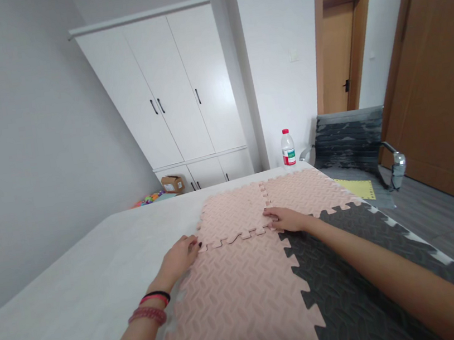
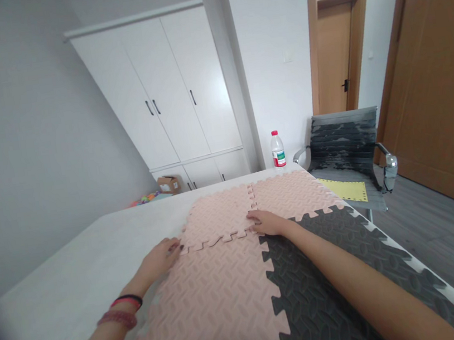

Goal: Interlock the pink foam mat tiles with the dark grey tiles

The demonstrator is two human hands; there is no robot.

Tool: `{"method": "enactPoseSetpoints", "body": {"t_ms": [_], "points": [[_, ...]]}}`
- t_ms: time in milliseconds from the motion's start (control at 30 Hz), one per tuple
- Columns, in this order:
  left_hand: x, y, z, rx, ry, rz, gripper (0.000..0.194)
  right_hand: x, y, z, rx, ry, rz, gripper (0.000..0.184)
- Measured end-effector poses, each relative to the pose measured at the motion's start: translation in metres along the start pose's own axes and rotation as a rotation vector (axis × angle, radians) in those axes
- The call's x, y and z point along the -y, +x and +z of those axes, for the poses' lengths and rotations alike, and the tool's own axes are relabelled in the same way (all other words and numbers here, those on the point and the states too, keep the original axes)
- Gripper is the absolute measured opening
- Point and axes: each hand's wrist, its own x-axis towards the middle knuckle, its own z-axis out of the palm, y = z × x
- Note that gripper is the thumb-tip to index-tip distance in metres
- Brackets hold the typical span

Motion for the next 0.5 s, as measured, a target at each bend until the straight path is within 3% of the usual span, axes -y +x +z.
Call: {"method": "enactPoseSetpoints", "body": {"t_ms": [500], "points": [[-0.0089,-0.0092,0.006,-0.066,0.08,0.039,0.033,-0.0053,-0.0049,0.0009,-0.009,0.187,0.056,0.047]]}}
